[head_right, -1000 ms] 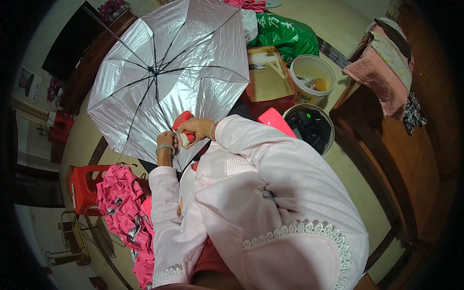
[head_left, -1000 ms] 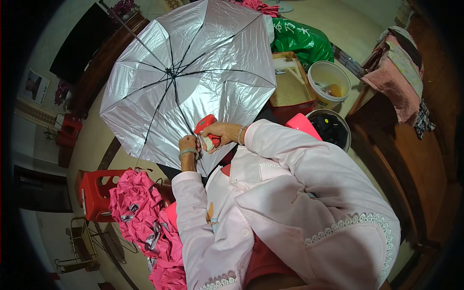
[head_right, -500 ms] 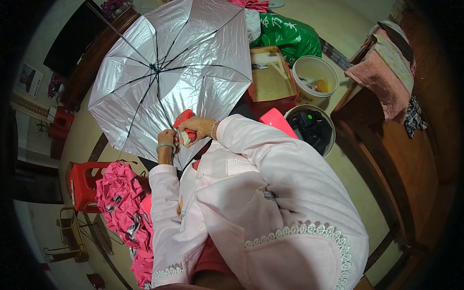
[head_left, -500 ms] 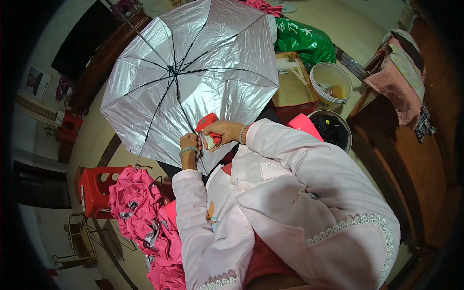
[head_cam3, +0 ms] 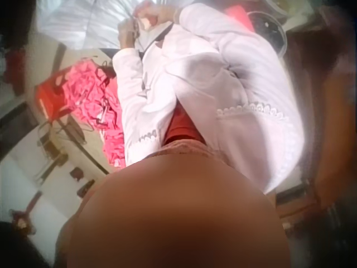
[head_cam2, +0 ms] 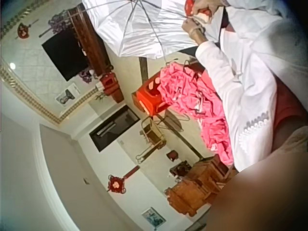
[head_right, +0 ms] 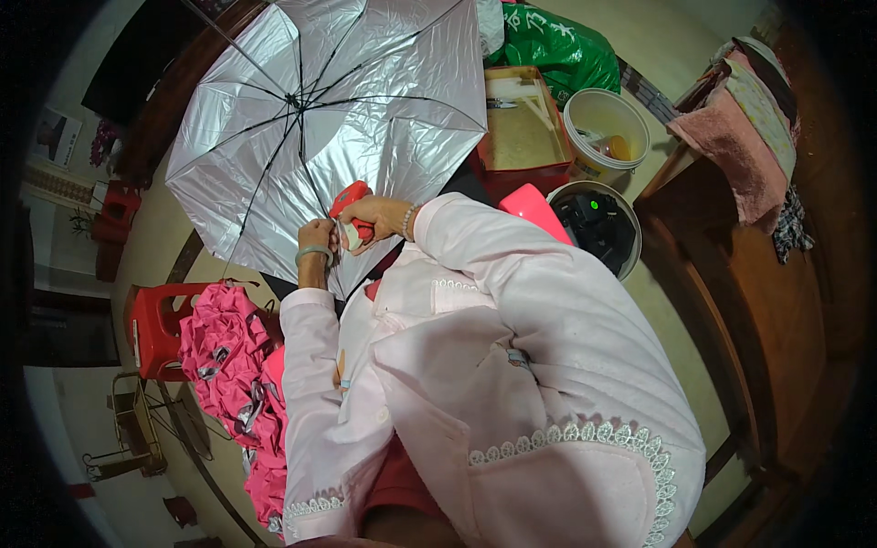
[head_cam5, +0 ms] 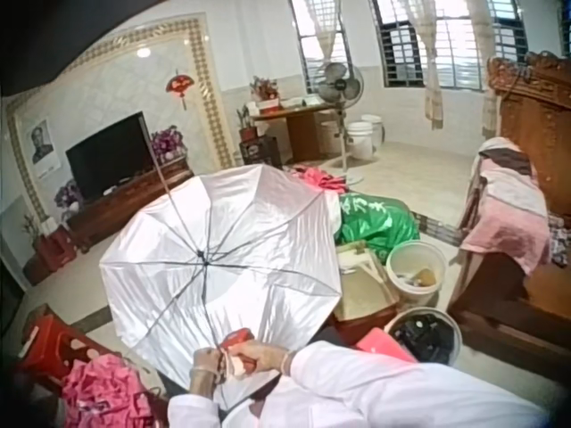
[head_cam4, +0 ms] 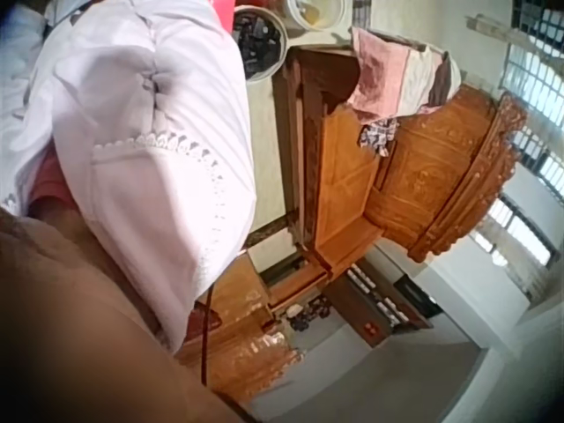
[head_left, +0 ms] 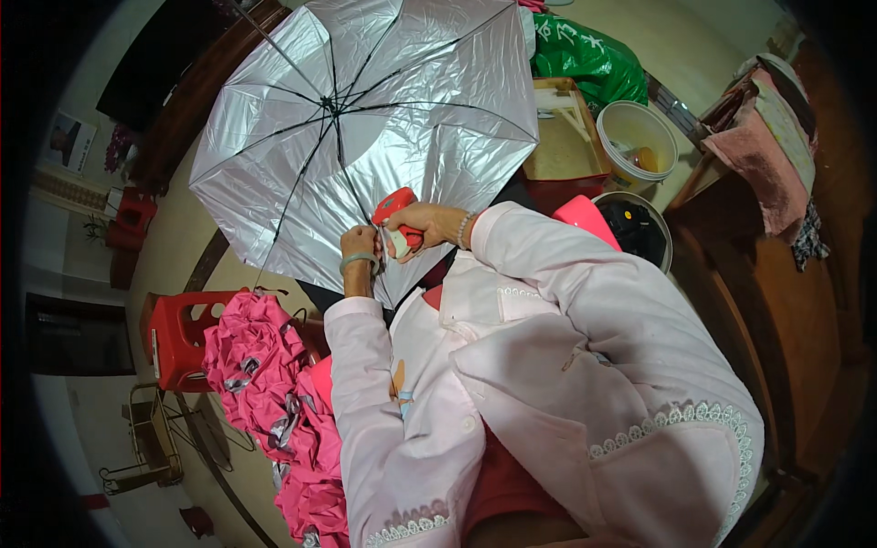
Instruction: Assemble the fabric canopy onto the metal frame of an umbrella.
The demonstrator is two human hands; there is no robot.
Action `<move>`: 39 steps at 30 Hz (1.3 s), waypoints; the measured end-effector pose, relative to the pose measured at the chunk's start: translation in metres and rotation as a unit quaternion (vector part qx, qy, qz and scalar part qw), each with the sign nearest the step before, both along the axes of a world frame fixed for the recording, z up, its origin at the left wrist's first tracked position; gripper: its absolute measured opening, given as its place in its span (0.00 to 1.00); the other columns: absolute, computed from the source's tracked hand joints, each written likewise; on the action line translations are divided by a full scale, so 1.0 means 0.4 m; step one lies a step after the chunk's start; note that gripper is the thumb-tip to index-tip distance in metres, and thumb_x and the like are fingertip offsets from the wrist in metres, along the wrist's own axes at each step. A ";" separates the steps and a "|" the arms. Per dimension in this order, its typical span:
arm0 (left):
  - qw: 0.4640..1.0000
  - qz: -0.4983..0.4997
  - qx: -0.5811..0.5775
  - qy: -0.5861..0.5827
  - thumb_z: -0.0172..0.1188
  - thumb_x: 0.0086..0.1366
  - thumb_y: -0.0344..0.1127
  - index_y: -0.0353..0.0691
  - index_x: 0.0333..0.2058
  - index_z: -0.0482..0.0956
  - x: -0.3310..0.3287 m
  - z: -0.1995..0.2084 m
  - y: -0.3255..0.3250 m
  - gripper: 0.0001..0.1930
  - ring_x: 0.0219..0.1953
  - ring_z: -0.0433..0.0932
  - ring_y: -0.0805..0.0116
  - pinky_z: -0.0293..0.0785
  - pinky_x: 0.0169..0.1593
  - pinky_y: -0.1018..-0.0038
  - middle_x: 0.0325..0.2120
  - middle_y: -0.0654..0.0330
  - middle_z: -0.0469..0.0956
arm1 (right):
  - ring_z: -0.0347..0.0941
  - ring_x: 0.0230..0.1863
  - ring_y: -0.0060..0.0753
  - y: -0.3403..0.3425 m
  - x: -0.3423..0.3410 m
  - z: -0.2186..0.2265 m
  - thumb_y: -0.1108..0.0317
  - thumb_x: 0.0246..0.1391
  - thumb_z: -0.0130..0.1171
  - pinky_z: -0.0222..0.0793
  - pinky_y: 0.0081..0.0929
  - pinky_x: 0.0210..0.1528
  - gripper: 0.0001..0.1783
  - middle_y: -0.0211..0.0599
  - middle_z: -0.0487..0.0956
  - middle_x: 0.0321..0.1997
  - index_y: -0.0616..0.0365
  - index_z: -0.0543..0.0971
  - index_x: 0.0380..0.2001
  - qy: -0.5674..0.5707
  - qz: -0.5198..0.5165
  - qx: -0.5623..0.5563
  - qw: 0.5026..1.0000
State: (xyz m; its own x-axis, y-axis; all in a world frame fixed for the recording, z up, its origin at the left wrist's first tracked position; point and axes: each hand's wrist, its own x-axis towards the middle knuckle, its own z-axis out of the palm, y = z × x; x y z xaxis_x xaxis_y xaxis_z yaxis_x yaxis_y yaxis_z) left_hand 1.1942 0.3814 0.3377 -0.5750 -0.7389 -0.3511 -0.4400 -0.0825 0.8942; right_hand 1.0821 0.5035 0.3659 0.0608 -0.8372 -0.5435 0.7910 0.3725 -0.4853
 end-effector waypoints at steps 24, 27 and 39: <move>0.989 -0.012 -0.144 -0.029 0.49 0.49 0.34 0.35 0.16 0.77 0.007 -0.071 -0.037 0.11 0.15 0.73 0.66 0.70 0.25 0.73 0.10 0.56 0.73 | 0.74 0.24 0.40 -0.042 -0.004 -0.043 0.75 0.42 0.49 0.73 0.46 0.31 0.15 0.45 0.74 0.24 0.62 0.66 0.38 0.032 0.035 -0.024 0.999; 0.990 -0.022 -0.131 -0.040 0.49 0.49 0.33 0.36 0.16 0.78 -0.006 -0.045 -0.023 0.11 0.15 0.73 0.67 0.71 0.26 0.73 0.10 0.58 0.73 | 0.69 0.18 0.27 -0.042 -0.023 -0.061 0.70 0.46 0.51 0.71 0.29 0.23 0.03 0.33 0.72 0.19 0.58 0.70 0.25 0.070 0.047 -0.022 0.996; 0.953 -0.105 -0.236 -0.159 0.52 0.50 0.34 0.36 0.20 0.78 0.023 -0.122 -0.095 0.10 0.19 0.76 0.65 0.72 0.27 0.72 0.14 0.56 0.75 | 0.73 0.21 0.32 -0.053 0.033 -0.008 0.70 0.47 0.51 0.74 0.35 0.23 0.08 0.38 0.74 0.22 0.60 0.69 0.32 0.115 0.059 -0.022 0.991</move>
State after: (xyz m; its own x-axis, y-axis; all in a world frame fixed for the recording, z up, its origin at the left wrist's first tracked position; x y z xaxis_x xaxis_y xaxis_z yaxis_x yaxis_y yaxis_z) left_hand 1.2034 0.3435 0.2888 -0.6472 -0.7384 -0.1895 -0.6579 0.4153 0.6283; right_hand 1.0954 0.4822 0.3626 0.0385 -0.8544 -0.5182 0.6093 0.4311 -0.6655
